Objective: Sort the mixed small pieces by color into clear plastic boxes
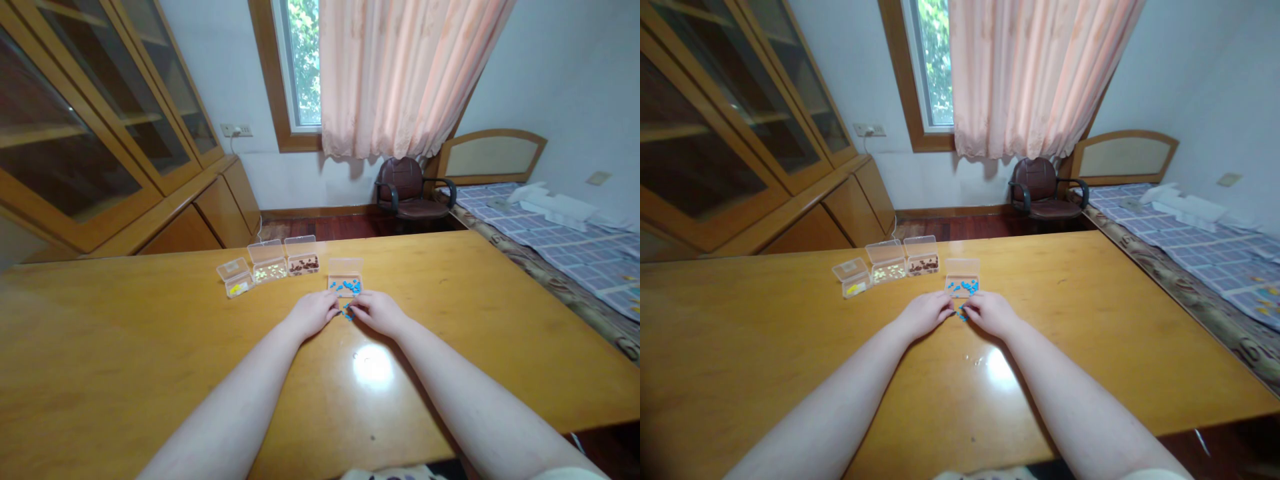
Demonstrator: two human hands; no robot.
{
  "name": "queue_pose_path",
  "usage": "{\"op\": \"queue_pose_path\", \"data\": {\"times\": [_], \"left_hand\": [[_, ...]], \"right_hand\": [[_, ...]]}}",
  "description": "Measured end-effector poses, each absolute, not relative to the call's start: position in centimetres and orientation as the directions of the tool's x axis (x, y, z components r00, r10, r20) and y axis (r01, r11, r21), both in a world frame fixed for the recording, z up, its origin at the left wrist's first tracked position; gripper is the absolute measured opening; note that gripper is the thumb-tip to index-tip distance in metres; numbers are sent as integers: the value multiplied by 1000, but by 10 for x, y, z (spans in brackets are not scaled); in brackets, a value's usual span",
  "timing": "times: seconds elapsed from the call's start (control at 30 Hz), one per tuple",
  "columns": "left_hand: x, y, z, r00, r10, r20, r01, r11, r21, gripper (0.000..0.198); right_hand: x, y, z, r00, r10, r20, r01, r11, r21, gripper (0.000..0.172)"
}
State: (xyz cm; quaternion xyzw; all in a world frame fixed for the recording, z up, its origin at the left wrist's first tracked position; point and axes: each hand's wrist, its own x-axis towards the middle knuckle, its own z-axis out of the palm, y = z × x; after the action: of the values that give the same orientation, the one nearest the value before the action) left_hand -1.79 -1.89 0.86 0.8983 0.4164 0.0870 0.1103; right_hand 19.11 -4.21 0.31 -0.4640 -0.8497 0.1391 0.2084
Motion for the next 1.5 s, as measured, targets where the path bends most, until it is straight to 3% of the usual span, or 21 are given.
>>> {"op": "queue_pose_path", "data": {"times": [0.23,0.57,0.73,0.93,1.13,1.3,1.43,1.5], "left_hand": [[-16,-17,4,606,794,55,747,-591,306,14],[-15,-8,5,383,890,246,784,-454,423,18],[-18,-7,2,372,892,257,772,-451,449,27],[-18,-10,1,425,856,294,708,-517,481,25],[-18,-10,0,417,839,349,679,-543,494,24],[-18,-11,1,431,831,351,682,-555,477,24],[-16,-15,6,508,805,308,686,-594,421,22],[-15,-18,8,575,774,265,684,-632,364,22]], "right_hand": [[191,-41,3,-499,834,237,714,550,-433,18],[181,-45,7,-488,854,180,761,517,-393,18],[174,-50,9,-462,870,172,821,492,-288,22],[168,-50,5,-557,820,133,816,570,-97,28],[167,-50,1,-583,800,141,806,591,-25,27],[171,-50,0,-568,770,291,786,612,-83,24],[185,-43,1,-371,773,514,796,550,-253,25],[193,-38,0,-239,797,554,805,482,-345,26]]}}
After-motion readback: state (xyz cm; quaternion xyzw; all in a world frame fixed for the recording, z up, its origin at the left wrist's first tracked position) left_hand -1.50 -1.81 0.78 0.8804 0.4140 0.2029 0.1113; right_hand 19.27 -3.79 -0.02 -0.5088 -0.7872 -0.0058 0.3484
